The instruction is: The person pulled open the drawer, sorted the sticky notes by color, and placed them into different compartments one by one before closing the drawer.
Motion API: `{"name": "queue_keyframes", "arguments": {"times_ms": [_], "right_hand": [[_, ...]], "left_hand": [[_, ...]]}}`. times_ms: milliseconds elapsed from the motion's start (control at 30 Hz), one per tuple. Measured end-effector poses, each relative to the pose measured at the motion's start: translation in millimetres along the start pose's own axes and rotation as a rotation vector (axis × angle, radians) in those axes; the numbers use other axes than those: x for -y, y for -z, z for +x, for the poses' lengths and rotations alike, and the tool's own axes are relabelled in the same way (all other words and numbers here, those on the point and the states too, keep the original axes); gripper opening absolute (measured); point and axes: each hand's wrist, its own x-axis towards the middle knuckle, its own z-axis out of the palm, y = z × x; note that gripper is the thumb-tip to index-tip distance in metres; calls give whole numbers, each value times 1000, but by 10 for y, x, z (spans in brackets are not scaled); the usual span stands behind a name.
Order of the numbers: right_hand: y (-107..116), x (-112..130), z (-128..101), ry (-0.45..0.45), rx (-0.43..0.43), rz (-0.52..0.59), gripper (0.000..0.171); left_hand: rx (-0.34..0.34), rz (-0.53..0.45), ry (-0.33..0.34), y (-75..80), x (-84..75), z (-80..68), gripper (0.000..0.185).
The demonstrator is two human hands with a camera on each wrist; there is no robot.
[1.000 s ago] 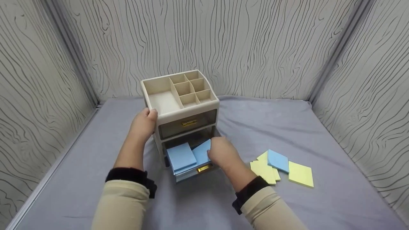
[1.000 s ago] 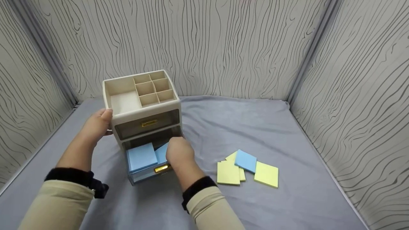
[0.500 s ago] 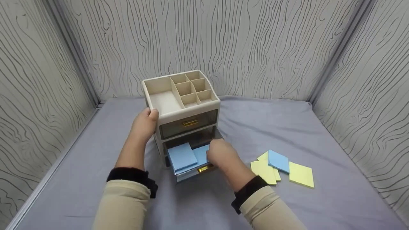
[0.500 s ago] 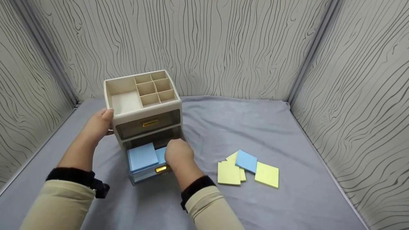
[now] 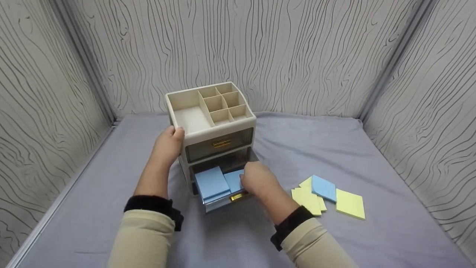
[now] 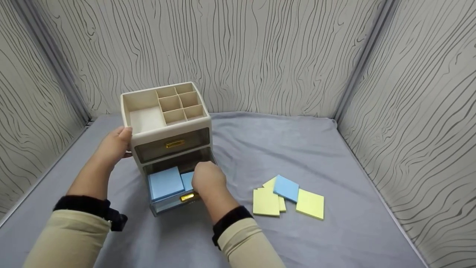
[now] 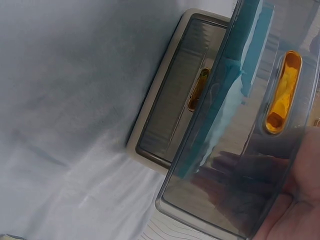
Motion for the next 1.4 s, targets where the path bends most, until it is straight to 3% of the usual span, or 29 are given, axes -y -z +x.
{"name": "queue_keyframes", "arguments": {"times_ms": [267, 367, 533, 867, 1100, 1400], "right_hand": [[27, -22, -19, 38, -3, 63, 20], [64, -38, -33, 91, -39, 84, 20], [152, -153, -61, 201, -188, 150, 7], [285, -628, -20, 225, -476, 387, 4], [300, -1072, 29, 106, -455, 454, 5], [245, -1571, 59, -50, -356, 414, 9]], "left_hand": [[6, 2, -2, -5, 8, 14, 30], [6, 1, -5, 2, 7, 10, 28], [19, 1, -3, 9, -1, 1, 30], [23, -20, 6, 6, 8, 8, 38], [22, -42, 18, 9, 10, 8, 40], [30, -28, 20, 3, -1, 8, 37]]}}
